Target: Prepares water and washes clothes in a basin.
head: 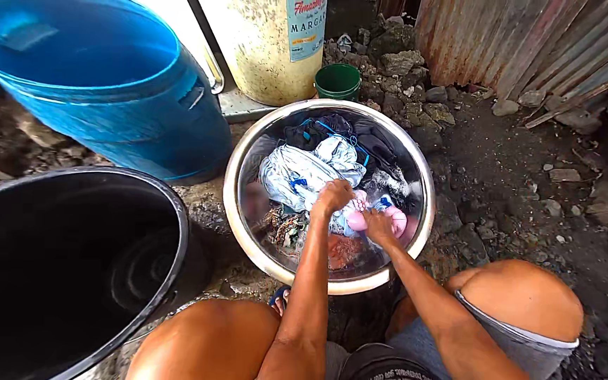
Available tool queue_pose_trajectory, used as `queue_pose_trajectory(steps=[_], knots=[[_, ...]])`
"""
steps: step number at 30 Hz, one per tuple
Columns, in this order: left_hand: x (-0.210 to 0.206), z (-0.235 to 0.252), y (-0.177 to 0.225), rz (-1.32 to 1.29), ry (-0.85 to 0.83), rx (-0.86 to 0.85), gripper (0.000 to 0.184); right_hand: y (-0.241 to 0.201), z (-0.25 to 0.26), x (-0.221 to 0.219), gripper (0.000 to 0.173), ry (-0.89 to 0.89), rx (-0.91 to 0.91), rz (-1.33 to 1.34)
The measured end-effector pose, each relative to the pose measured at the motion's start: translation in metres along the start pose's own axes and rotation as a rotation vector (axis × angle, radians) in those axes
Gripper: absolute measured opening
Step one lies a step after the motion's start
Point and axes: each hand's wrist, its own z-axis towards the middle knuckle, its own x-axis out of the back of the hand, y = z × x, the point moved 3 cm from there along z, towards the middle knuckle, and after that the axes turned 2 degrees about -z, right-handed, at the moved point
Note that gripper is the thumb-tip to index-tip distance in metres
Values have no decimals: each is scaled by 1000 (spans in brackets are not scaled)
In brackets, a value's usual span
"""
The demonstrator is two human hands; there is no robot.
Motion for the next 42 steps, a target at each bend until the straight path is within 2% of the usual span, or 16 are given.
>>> queue_pose_trajectory(steps=[2,4,8,10,13,14,18,20,22,25,28,31,33,35,38,42], knots=[[-20,11,-4,77,-141,-13,40,7,3,32,36,-4,34,141],[-40,22,-19,109,-254,-8,70,10,-6,77,29,74,72,322],[-78,38,-56,-15,-207,-21,108,1,-66,162,17,410,251,600],[-82,35,-57,-205,-135,-106,91,-4,-98,194,12,576,427,653],[-65,33,-46,-496,-16,-166,29,-12,-135,230,14,821,655,693],[-54,28,-37,-578,-35,-184,20,-13,-142,240,16,897,730,750],[3,-4,2,-641,-155,-434,14,-8,-157,268,17,1158,968,1006],[33,-21,16,-603,-161,-515,14,1,-156,269,18,1296,870,1003],[51,-29,17,-591,-105,-469,17,11,-144,262,28,1238,542,763],[42,-25,1,-509,3,-235,19,16,-99,229,45,751,162,311],[1,-6,-9,-570,130,17,22,4,-46,161,47,171,79,157],[-25,9,-1,-1016,195,116,15,-14,-18,88,53,-171,183,224],[-23,7,15,-1249,161,54,15,-17,-7,49,61,-73,149,373],[-13,0,33,-1337,126,-62,19,-17,-4,24,51,138,89,704],[9,-10,26,-1170,284,-228,26,-11,-6,31,37,220,26,1129],[22,-1,-19,-791,646,-213,31,-2,-27,91,37,376,90,848]])
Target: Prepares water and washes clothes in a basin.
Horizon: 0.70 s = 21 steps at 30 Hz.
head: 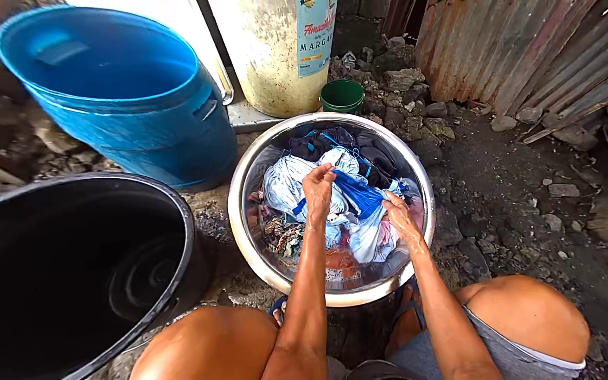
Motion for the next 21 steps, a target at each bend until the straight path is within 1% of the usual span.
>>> queue_pose_trajectory(steps=[2,3,5,7,9,11,12,13,14,15,16,17,18,19,20,21], knots=[[3,3,1,274,94,-53,26,-25,-4,27,32,134,73,-243],[4,1,7,402,116,-77,24,-33,-6,39,30,206,108,-262],[2,0,23,593,97,-135,24,-40,-10,53,29,302,180,-89],[-4,-4,41,704,31,-207,27,-59,-20,60,31,265,263,150],[-6,-14,60,770,-8,-266,28,-91,-37,70,27,170,329,269],[-6,-23,79,825,-42,-297,26,-124,-54,85,21,95,438,242],[-6,-25,86,851,-78,-288,22,-134,-59,91,20,70,507,205],[-6,-24,89,860,-133,-257,17,-139,-60,96,20,68,555,151],[-8,-18,85,837,-213,-196,18,-138,-57,99,19,93,559,44],[-9,-11,74,780,-320,-118,24,-130,-49,100,16,122,511,-132],[-10,-7,56,714,-425,-31,27,-116,-39,97,16,128,406,-351],[-12,-6,34,677,-502,78,27,-99,-29,89,21,86,243,-554],[-14,-2,10,684,-524,165,27,-79,-21,76,30,-10,59,-702],[-17,2,-12,712,-514,215,27,-61,-14,59,37,-123,-64,-783],[-21,3,-27,698,-507,246,27,-47,-9,41,37,-212,-73,-798],[-26,1,-34,621,-510,271,26,-37,-7,22,34,-274,-5,-735]])
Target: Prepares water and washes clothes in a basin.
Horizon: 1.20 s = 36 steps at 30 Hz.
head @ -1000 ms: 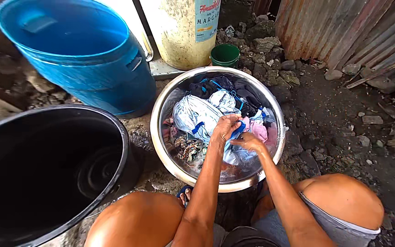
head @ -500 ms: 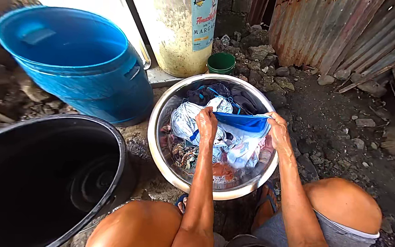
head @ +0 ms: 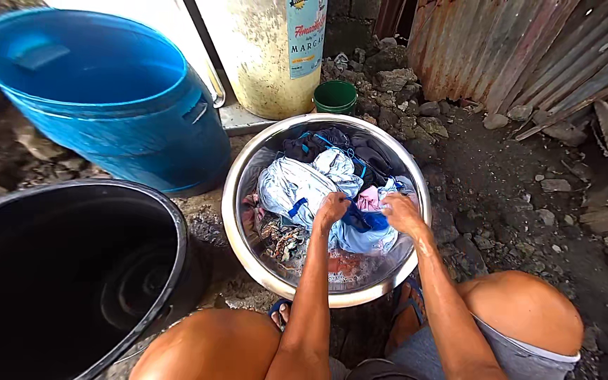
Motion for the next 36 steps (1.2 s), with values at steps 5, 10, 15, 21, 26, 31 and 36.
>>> queue_pose_trajectory(steps=[5,10,15,21,26,31,36], knots=[[-1,-18,33,-291,-81,-139,23,-14,23,-81,32,295,330,533],[28,-35,59,-64,40,-256,27,-17,23,-89,35,-147,143,16],[35,-37,60,68,214,-218,21,-47,0,-64,36,-586,69,-373],[46,-51,72,188,287,-363,35,-6,15,38,36,117,-66,-86],[-12,-11,63,301,246,-279,53,-28,-27,142,41,572,-121,-33],[-38,-30,76,-387,97,29,27,-46,-44,174,39,648,-174,3],[32,-54,135,-813,214,-207,25,-47,-50,208,36,582,7,-119]])
